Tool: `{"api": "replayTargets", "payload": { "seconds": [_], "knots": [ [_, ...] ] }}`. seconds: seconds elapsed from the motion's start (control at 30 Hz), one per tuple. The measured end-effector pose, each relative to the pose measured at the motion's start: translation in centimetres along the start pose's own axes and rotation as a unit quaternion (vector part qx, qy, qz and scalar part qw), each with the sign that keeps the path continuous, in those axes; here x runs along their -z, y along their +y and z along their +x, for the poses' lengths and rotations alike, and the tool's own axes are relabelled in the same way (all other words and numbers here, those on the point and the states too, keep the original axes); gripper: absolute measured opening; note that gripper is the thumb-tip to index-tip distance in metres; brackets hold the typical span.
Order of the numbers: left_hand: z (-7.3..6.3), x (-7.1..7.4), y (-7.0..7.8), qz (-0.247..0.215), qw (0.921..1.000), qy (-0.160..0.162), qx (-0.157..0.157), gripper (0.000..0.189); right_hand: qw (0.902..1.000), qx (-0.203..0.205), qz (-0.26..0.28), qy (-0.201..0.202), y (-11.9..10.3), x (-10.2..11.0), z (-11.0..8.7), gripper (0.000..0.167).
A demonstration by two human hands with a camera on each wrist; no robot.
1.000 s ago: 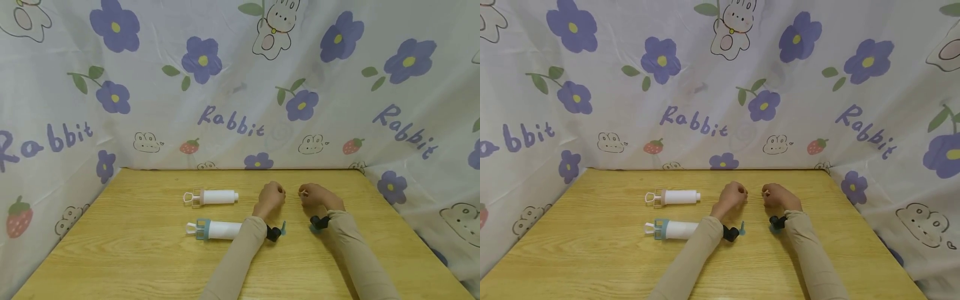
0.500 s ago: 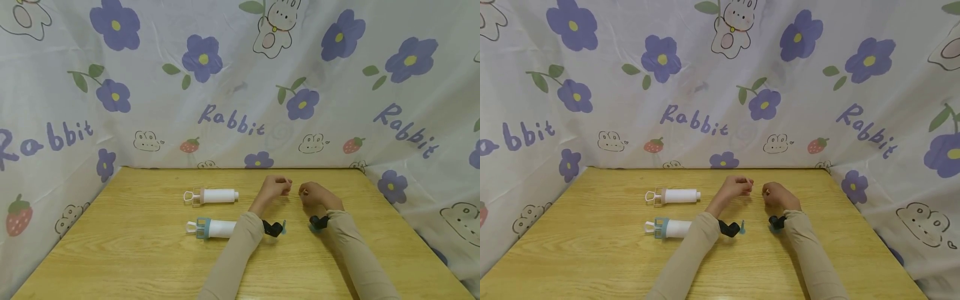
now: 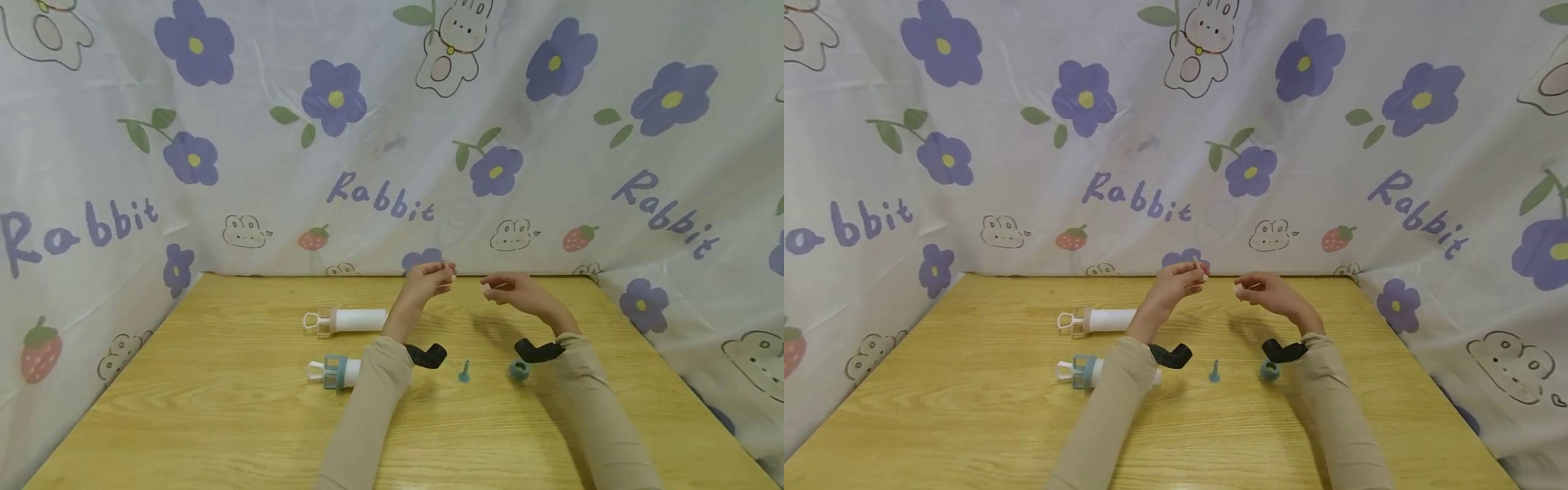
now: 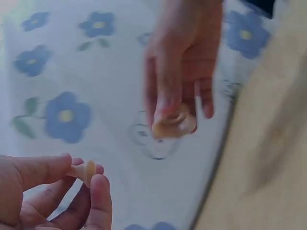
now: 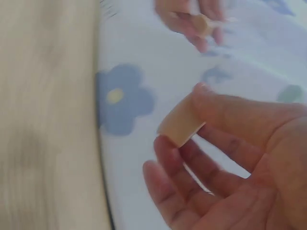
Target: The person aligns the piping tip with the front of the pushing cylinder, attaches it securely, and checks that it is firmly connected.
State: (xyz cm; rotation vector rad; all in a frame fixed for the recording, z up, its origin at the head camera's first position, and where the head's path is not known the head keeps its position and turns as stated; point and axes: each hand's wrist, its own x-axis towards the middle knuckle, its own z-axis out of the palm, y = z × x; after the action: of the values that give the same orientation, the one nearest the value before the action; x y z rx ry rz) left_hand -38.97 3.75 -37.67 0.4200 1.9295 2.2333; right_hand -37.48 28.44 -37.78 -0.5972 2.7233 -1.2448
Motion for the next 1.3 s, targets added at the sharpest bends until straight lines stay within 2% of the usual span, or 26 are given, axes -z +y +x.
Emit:
{"api": "replayTargets", "payload": {
  "seconds": [0.1, 0.23, 0.37, 0.47, 0.57, 0.67, 0.77, 0.87, 0.93, 1.0, 1.03, 1.1, 1.23, 1.27, 1.3],
  "knots": [
    [-0.4, 1.6, 1.3, -0.013, 0.9998, 0.011, -0.013, 0.028, 0.9975, 0.014, 0.07, 0.003, -1.0, 0.6, -0.2, 0.047],
    [-1.0, 3.2, 2.7, 0.021, 0.999, 0.021, -0.032, 0.028, 0.9928, 0.036, 0.114, 0.005, -2.3, 0.9, -0.1, 0.05],
    [-1.5, 3.7, 3.5, 0.064, 0.9966, 0.031, -0.041, 0.028, 0.9873, 0.04, 0.153, 0.013, -3.5, 0.7, 0.3, 0.054],
    [-1.9, 4.0, 4.3, 0.09, 0.9944, 0.032, -0.045, 0.029, 0.9762, 0.05, 0.21, 0.025, -4.4, 0.5, 0.5, 0.057],
    [-2.6, 4.6, 5.4, 0.119, 0.9904, 0.035, -0.062, 0.032, 0.9592, 0.078, 0.268, 0.043, -5.4, 0.5, 0.6, 0.052],
    [-3.3, 5.3, 6.5, 0.159, 0.9811, 0.052, -0.096, 0.033, 0.9402, 0.114, 0.317, 0.05, -6.3, 0.5, 0.7, 0.041],
    [-3.9, 5.7, 7.6, 0.199, 0.9692, 0.072, -0.126, 0.03, 0.9172, 0.141, 0.371, 0.031, -7.0, 0.7, 0.7, 0.031],
    [-4.6, 6.0, 8.5, 0.237, 0.9576, 0.075, -0.146, 0.026, 0.8938, 0.155, 0.421, 0.0, -7.3, 0.8, 0.6, 0.028],
    [-5.1, 6.1, 9.1, 0.26, 0.9508, 0.069, -0.154, 0.025, 0.8829, 0.158, 0.442, -0.012, -7.5, 0.9, 0.5, 0.029],
    [-5.5, 6.2, 9.5, 0.283, 0.9436, 0.06, -0.162, 0.025, 0.8803, 0.154, 0.448, -0.016, -7.7, 0.9, 0.4, 0.029],
    [-5.7, 6.2, 9.8, 0.294, 0.94, 0.058, -0.164, 0.025, 0.883, 0.149, 0.445, -0.015, -7.8, 0.8, 0.4, 0.028],
    [-6.2, 6.1, 10.2, 0.331, 0.9267, 0.061, -0.168, 0.023, 0.8946, 0.139, 0.425, -0.01, -8.0, 0.7, 0.4, 0.026],
    [-7.0, 6.1, 10.8, 0.405, 0.8918, 0.094, -0.178, 0.023, 0.9222, 0.122, 0.367, 0.009, -8.4, 0.3, 0.5, 0.032],
    [-7.1, 6.1, 10.9, 0.421, 0.8827, 0.104, -0.18, 0.023, 0.9272, 0.12, 0.355, 0.015, -8.5, 0.2, 0.5, 0.035],
    [-7.2, 6.1, 11.0, 0.43, 0.8772, 0.11, -0.183, 0.023, 0.9308, 0.118, 0.345, 0.021, -8.7, 0.1, 0.5, 0.037]
  ]
}}
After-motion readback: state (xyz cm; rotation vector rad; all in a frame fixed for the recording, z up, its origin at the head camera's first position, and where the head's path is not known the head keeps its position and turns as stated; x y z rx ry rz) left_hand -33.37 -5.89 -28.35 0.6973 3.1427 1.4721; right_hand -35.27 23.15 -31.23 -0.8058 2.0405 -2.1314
